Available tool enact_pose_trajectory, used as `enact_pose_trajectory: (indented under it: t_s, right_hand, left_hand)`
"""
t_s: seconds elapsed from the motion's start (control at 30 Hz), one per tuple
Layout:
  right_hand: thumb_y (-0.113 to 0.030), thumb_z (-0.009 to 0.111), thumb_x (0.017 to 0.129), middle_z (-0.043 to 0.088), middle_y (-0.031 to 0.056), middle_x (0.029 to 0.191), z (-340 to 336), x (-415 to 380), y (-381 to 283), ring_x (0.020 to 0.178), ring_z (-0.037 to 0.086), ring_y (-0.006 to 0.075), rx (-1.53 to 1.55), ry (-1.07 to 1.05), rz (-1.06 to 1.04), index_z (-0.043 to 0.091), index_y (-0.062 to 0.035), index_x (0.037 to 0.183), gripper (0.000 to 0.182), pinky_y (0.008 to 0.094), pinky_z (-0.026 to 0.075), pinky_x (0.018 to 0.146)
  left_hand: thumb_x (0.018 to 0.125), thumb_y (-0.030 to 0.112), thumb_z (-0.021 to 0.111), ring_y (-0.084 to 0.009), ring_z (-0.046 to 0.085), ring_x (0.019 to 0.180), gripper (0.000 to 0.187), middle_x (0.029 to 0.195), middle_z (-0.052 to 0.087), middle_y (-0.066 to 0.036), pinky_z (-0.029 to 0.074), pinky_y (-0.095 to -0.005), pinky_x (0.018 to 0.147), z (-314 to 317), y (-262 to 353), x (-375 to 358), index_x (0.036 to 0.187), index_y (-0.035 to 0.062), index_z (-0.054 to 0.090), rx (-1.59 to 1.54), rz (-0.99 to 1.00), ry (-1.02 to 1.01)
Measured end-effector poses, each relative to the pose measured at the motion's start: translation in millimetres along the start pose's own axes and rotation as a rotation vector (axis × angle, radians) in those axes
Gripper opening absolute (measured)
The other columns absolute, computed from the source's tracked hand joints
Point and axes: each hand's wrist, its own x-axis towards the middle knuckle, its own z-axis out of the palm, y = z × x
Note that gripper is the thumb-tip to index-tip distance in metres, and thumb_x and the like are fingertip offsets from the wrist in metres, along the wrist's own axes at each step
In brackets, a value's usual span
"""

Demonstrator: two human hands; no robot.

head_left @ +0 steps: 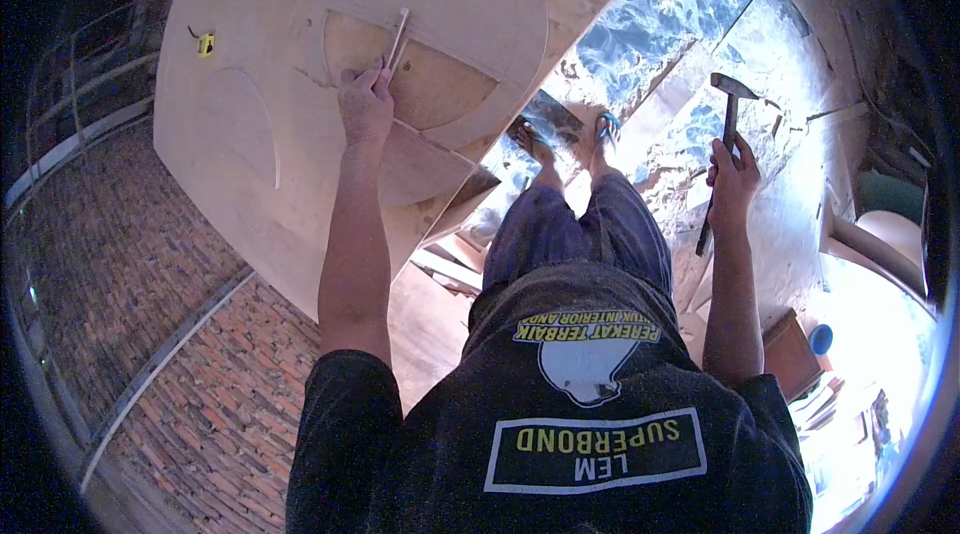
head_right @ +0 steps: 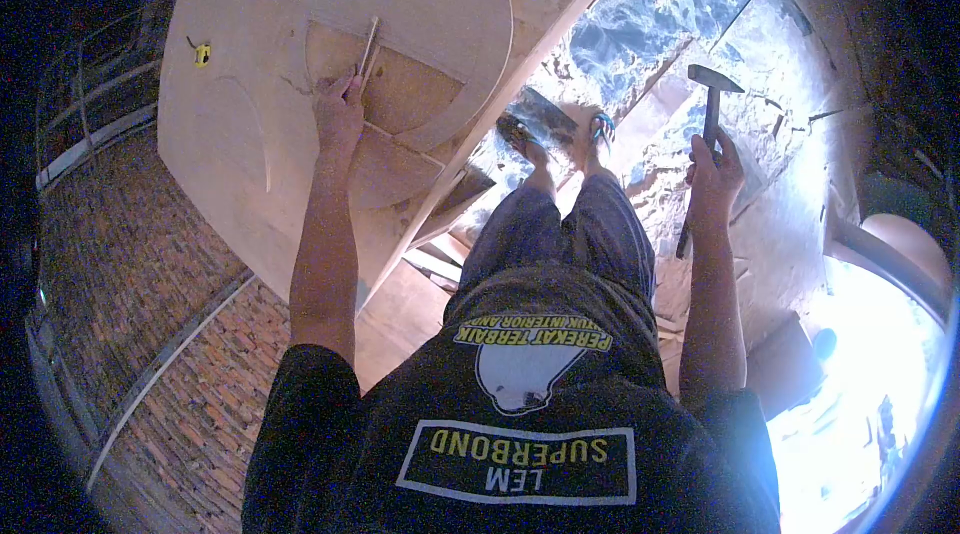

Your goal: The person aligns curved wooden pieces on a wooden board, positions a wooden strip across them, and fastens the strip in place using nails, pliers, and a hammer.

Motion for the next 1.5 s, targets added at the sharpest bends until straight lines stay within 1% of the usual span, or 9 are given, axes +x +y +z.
enact_pose_trajectory:
  t_s: [0.13,0.53,0.73,0.9,1.03,1.13,1.23,1.43,1.5]
  right_hand:
    - [-0.014,0.075,0.091,0.064,0.0038,0.076,6.8,-1.3,-3.3,0.054,0.052,0.0067,0.016,0.019,0.009,0.060,0.0023,0.133,0.047,0.0236,0.041,0.048]
    - [-0.009,0.073,0.092,0.062,0.0020,0.075,40.3,-14.0,-25.8,0.054,0.051,0.0057,-0.004,-0.026,-0.004,0.058,0.0029,0.134,0.046,0.0220,0.040,0.047]
    - [-0.013,0.074,0.091,0.065,0.0029,0.078,45.5,-17.4,-21.6,0.057,0.054,0.0070,-0.002,-0.024,-0.046,0.062,0.0025,0.130,0.043,0.0241,0.043,0.049]
    - [-0.014,0.074,0.091,0.061,0.0000,0.074,35.6,-18.4,-5.8,0.054,0.050,0.0052,0.027,-0.015,-0.067,0.063,0.0016,0.130,0.044,0.0239,0.039,0.046]
    - [-0.015,0.074,0.091,0.063,0.0015,0.075,24.0,-16.3,13.7,0.054,0.050,0.0054,0.075,0.013,0.047,0.060,0.0024,0.133,0.048,0.0234,0.038,0.047]
    - [-0.012,0.073,0.093,0.061,-0.0002,0.074,15.5,-16.7,28.8,0.055,0.049,0.0047,0.113,0.045,0.096,0.058,0.0016,0.135,0.047,0.0221,0.038,0.050]
    - [-0.012,0.072,0.094,0.060,-0.0010,0.074,5.0,-16.7,48.6,0.055,0.048,0.0045,0.128,0.090,0.145,0.059,0.0009,0.134,0.044,0.0219,0.037,0.049]
    - [-0.014,0.073,0.093,0.057,-0.0023,0.072,-17.8,-20.4,76.7,0.053,0.047,0.0045,0.178,0.167,0.253,0.060,-0.0015,0.134,0.044,0.0216,0.036,0.047]
    - [-0.014,0.073,0.093,0.058,-0.0022,0.073,-24.3,-20.6,79.9,0.054,0.048,0.0046,0.165,0.185,0.263,0.060,-0.0012,0.134,0.045,0.0218,0.036,0.048]
  left_hand:
    - [0.093,0.019,0.069,-0.0351,0.064,0.086,0.030,0.095,0.062,-0.019,0.054,-0.0445,0.075,1.2,-1.5,-0.3,0.121,0.0081,0.074,0.087,0.071,0.021]
    - [0.095,0.023,0.066,-0.0331,0.064,0.088,0.031,0.101,0.060,-0.014,0.056,-0.0467,0.073,-7.4,10.9,-1.3,0.124,0.0177,0.073,0.221,0.054,0.006]
    - [0.095,0.023,0.065,-0.0335,0.066,0.095,0.030,0.107,0.063,-0.015,0.056,-0.0461,0.077,-3.6,-0.3,1.6,0.123,0.0156,0.073,0.198,0.024,-0.072]
    - [0.094,0.024,0.065,-0.0346,0.066,0.096,0.032,0.105,0.065,-0.016,0.056,-0.0461,0.080,-9.7,-3.1,16.7,0.120,0.0069,0.072,0.074,0.020,-0.142]
    - [0.093,0.026,0.066,-0.0351,0.067,0.094,0.035,0.103,0.066,-0.016,0.055,-0.0462,0.081,-15.6,12.1,26.3,0.119,0.0027,0.071,0.146,0.049,-0.185]
    - [0.093,0.029,0.067,-0.0350,0.068,0.091,0.037,0.103,0.068,-0.017,0.055,-0.0463,0.081,-21.9,45.1,34.3,0.119,0.0025,0.071,0.211,-0.031,-0.235]
    - [0.092,0.031,0.068,-0.0347,0.069,0.089,0.038,0.103,0.068,-0.018,0.055,-0.0461,0.079,-10.1,38.3,38.4,0.117,0.0023,0.071,0.215,0.051,-0.161]
    - [0.087,0.033,0.076,-0.0325,0.070,0.089,0.036,0.098,0.071,-0.017,0.055,-0.0406,0.080,-11.8,41.8,46.2,0.106,0.0024,0.077,0.227,-0.006,-0.156]
    - [0.087,0.029,0.076,-0.0330,0.070,0.087,0.032,0.097,0.071,-0.016,0.055,-0.0429,0.078,-12.2,44.8,47.7,0.101,0.0017,0.077,0.220,-0.017,-0.160]
